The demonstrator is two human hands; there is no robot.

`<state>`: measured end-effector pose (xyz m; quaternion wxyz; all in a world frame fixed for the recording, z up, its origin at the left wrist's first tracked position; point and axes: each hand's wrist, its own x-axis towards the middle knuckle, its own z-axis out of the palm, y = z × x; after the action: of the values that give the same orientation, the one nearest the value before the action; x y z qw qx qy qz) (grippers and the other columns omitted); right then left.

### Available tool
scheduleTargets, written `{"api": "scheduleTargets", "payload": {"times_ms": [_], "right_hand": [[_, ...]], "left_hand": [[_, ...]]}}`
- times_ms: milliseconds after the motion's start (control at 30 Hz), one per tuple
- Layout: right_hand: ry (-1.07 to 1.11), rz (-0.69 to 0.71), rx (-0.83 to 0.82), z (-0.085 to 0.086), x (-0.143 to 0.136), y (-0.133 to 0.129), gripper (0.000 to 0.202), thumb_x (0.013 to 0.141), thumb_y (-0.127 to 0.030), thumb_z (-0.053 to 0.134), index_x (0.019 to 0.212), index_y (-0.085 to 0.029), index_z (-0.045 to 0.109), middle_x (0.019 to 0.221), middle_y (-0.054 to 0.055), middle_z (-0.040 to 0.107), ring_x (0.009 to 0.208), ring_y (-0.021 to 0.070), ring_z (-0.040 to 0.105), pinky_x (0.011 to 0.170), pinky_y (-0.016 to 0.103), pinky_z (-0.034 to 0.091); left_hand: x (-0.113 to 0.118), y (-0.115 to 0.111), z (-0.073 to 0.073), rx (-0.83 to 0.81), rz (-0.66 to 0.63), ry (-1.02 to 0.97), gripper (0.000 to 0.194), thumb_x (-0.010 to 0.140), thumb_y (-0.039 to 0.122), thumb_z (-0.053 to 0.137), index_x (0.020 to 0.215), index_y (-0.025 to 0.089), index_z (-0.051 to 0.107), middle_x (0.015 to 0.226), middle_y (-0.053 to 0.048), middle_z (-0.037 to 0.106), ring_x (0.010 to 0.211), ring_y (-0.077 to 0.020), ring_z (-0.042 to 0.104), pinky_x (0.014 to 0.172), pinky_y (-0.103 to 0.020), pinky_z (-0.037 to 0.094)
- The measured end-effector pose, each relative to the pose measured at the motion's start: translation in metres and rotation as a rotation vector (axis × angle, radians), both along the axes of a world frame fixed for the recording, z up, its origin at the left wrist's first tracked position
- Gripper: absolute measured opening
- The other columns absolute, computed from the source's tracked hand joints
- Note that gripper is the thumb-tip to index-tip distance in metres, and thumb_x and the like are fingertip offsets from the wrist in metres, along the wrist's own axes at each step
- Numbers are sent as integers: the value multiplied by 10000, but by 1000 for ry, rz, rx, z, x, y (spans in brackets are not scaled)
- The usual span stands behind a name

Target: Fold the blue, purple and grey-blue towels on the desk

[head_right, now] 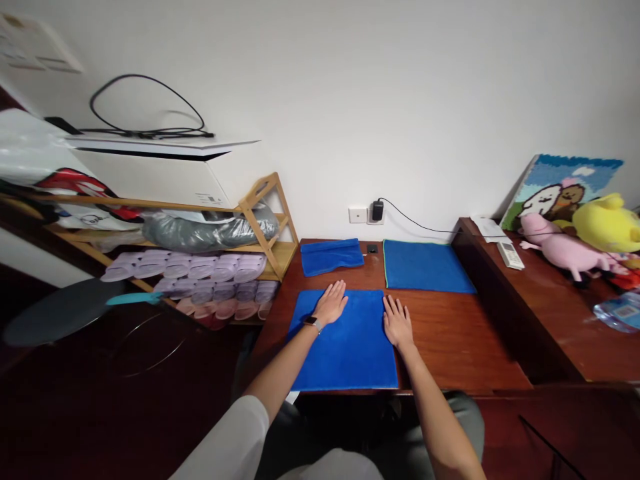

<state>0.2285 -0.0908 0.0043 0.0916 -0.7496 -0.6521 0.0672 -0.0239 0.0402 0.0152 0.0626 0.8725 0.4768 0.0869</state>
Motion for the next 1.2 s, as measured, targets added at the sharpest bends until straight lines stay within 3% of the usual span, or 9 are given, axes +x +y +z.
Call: {"api": "scheduleTargets", "payload": {"times_ms": [200,333,600,700,800,933,1033,1100,1200], "right_hand": [[57,234,-12,3,-12,29,648,1076,-345,190,1692,-156,264,1751,59,244,1636,188,154,1322,427,178],[16,197,-63,0,-15,35,664,1065,-321,191,1689,-102,239,1754,78,222,1636,179,152,1327,403,150],[8,135,-62,-5,-21,31,664,1088,-380,153,1696,-119,217,1755,63,215,1637,166,138,1332,395,99],[192,121,-45,-7,-14,39,661,1096,-440,167,1689,-166,265,1739,65,276,1627,182,197,1326,420,131],[406,66,4,-6,1,46,697,1095,-505,55,1691,-207,260,1701,82,373,1589,197,317,1288,447,260],[479,52,109,-5,22,42,772,1069,-545,-36,1692,-194,254,1700,92,373,1593,217,309,1280,463,293],[478,127,107,-4,28,30,775,1076,-554,28,1660,-168,359,1712,72,352,1609,204,266,1307,431,251],[410,188,27,-4,26,23,761,1082,-527,38,1653,-149,371,1716,68,344,1618,192,235,1322,425,207],[269,245,-71,-4,19,16,717,1091,-477,44,1670,-164,328,1719,55,341,1626,177,198,1333,438,150]], "left_hand": [[62,-44,-14,74,-201,-67,650,1110,384,137,1662,102,334,1720,-107,344,1616,-195,253,1337,-399,156],[76,-59,-20,19,-149,-58,651,1107,407,160,1668,123,327,1714,-97,358,1613,-204,263,1332,-410,180],[-78,-21,-1,-1,186,35,642,1095,385,182,1678,146,304,1714,-112,351,1611,-235,274,1324,-463,181],[-106,-13,12,-14,341,63,650,1080,339,205,1663,66,298,1709,-163,342,1607,-262,283,1318,-466,197],[-73,-31,20,62,290,19,657,1084,339,192,1663,44,287,1716,-177,322,1619,-280,245,1324,-478,176],[36,-83,13,76,-71,-62,641,1104,382,174,1675,122,306,1713,-118,358,1615,-243,259,1328,-458,180],[104,-115,1,29,-193,-92,657,1104,394,187,1659,70,327,1705,-143,364,1610,-240,270,1328,-429,188],[124,-125,-6,4,-223,-90,663,1095,387,227,1655,44,322,1686,-170,393,1600,-259,297,1324,-439,198],[120,-128,-12,6,-236,-92,649,1087,367,253,1653,60,335,1660,-165,441,1587,-267,330,1322,-453,203]]}}
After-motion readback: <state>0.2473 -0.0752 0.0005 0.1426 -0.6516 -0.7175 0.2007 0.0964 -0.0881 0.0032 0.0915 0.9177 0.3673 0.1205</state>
